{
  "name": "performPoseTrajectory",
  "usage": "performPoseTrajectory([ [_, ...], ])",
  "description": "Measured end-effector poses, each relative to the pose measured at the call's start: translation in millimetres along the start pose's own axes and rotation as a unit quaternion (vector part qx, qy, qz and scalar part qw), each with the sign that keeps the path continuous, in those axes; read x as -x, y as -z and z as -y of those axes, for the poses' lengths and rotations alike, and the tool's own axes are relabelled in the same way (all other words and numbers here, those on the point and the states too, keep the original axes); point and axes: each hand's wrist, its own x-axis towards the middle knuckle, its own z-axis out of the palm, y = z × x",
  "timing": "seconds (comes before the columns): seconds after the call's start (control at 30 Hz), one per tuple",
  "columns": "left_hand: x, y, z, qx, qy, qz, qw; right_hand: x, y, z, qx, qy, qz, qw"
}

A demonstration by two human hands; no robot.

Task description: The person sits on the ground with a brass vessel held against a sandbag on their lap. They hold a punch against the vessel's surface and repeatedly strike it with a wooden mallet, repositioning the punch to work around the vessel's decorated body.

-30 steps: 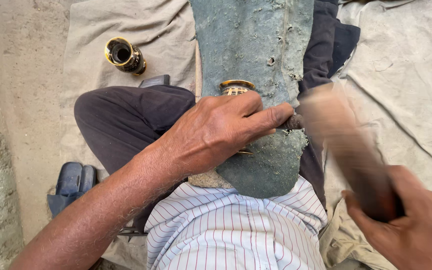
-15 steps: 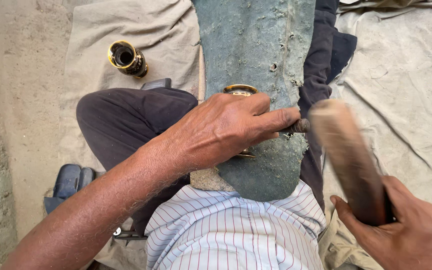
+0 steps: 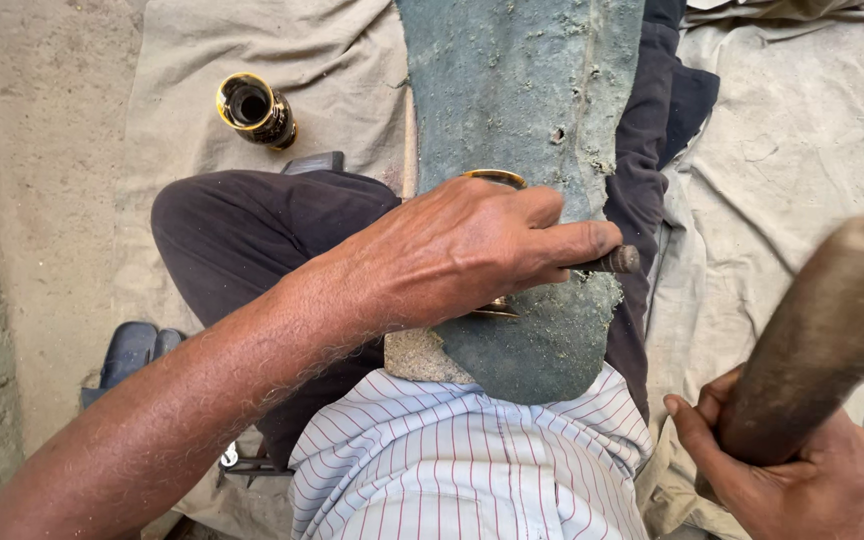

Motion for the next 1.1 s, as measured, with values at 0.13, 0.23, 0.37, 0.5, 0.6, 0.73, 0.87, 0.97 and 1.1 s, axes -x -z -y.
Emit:
performPoseTrajectory([
  [0.13,-1.5,3.9,0.8,0.013,-0.02,-0.001,1.0,0.9,-0.2,4.1,0.089,0.0,0.037,0.995],
  [0.23,-2.0,6.1,0.1,0.022,-0.01,0.001,1.0,0.4,1.1,11.6,0.035,-0.023,0.02,0.999],
  [0.37,-3.8,8.4,0.8,0.034,-0.02,0.019,0.999,-2.8,2.7,21.5,0.063,0.054,-0.004,0.997],
  [0.5,-5.5,9.6,1.7,0.027,-0.013,0.021,0.999,-5.1,3.9,23.8,0.182,0.044,0.085,0.979],
  [0.6,-6.1,10.4,2.8,0.042,-0.018,0.03,0.999,3.4,-1.0,23.0,0.05,-0.05,0.005,0.997],
  [0.73,-7.1,9.5,3.0,0.036,-0.022,0.027,0.999,-1.9,4.5,10.2,0.193,0.0,0.06,0.979],
  [0.87,-6.4,11.1,3.3,0.029,-0.025,0.025,0.999,3.3,4.4,3.6,0.112,0.069,-0.005,0.991],
  [0.97,-8.6,11.2,2.9,0.039,-0.012,0.043,0.998,7.2,3.8,1.6,0.106,0.046,-0.015,0.993],
  [1.1,-9.6,13.1,2.9,0.039,-0.024,0.032,0.998,6.8,4.3,-1.2,0.107,0.025,0.002,0.994],
])
